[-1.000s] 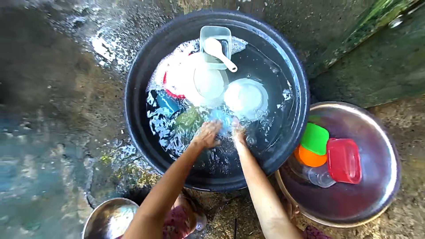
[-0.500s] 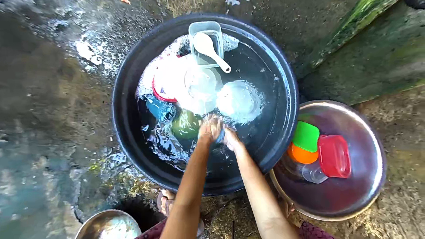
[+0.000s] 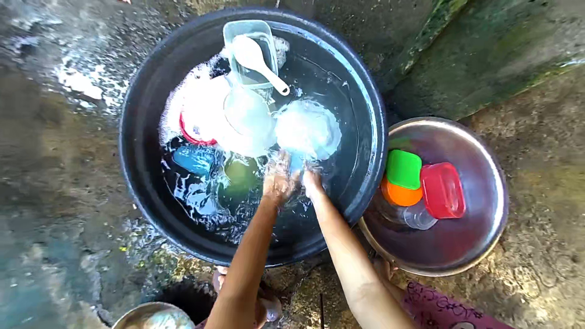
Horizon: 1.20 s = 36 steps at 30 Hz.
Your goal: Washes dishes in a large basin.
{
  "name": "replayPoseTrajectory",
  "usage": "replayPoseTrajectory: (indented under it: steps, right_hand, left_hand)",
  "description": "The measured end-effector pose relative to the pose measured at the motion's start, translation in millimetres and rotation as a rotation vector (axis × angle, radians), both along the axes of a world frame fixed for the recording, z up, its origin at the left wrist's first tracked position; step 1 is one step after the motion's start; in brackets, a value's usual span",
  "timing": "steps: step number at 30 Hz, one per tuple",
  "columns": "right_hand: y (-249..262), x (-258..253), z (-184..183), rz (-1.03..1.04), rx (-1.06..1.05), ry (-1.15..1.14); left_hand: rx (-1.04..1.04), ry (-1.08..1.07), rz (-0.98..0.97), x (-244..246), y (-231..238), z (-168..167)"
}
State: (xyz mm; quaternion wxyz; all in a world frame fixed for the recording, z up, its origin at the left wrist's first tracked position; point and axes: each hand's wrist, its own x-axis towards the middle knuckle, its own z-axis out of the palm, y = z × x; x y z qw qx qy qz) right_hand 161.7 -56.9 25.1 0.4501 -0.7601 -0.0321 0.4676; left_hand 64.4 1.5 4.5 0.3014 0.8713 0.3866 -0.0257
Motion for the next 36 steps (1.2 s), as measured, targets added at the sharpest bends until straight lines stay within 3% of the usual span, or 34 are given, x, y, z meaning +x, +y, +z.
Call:
replayPoseTrajectory:
  steps: [2, 4, 6, 8, 11, 14, 16, 19, 23, 27, 31, 36]
  right_hand:
    - [-1.8, 12.7, -3.3, 0.066, -0.038, -0.018]
    - [-3.9, 26.6, -5.6, 0.161, -0.111, 0.108]
    - [-5.3, 36.9, 0.8, 0.306, -0.174, 0.254]
    - [-6.6, 41.4, 24.1, 0.465, -0.176, 0.251]
    - [-14.6, 55.3, 61.3, 0.806, 0.116, -0.069]
    - [-28.1, 63.3, 84.7, 0.820, 0.442, -0.401]
    - [-42.6, 75.2, 104.9, 0.747, 0.429, -0.621]
    - [-83.3, 119.9, 141.6, 0.701, 0.335, -0.857]
    - [-157.8, 218.3, 152.9, 0.509, -0.064, -1.120]
    - [-187.7, 275.1, 112.7, 0.277, -0.461, -1.101]
    - [-196.8, 298.2, 57.3, 0.384, -0.697, -1.059]
    - [-198.4, 305.4, 41.4, 0.494, -0.762, -0.924]
  left_hand:
    - [-0.043, -0.011, -0.174, -5.3, -18.8, 0.2]
    - [-0.053, 0.009, -0.322, -20.6, -18.6, 7.6]
    - [-0.074, 0.136, -0.292, -25.1, -7.9, 35.1]
    - [-0.172, 0.246, -0.196, -24.4, 8.3, 64.7]
    - [-0.171, 0.216, -0.145, -24.4, 31.6, 100.3]
    - [-0.080, 0.065, -0.157, -9.2, 30.9, 135.1]
    - [-0.007, -0.074, -0.189, 6.0, 18.7, 144.7]
    - [-0.124, -0.108, -0.180, 26.3, 12.6, 153.5]
    - [-0.196, -0.016, -0.149, 27.6, 40.2, 132.1]
    - [-0.128, 0.084, -0.172, 28.0, 50.1, 105.7]
    - [-0.040, 0.120, -0.254, 44.7, 42.8, 69.5]
    - [0.104, 0.230, -0.345, 72.6, 31.8, 20.4]
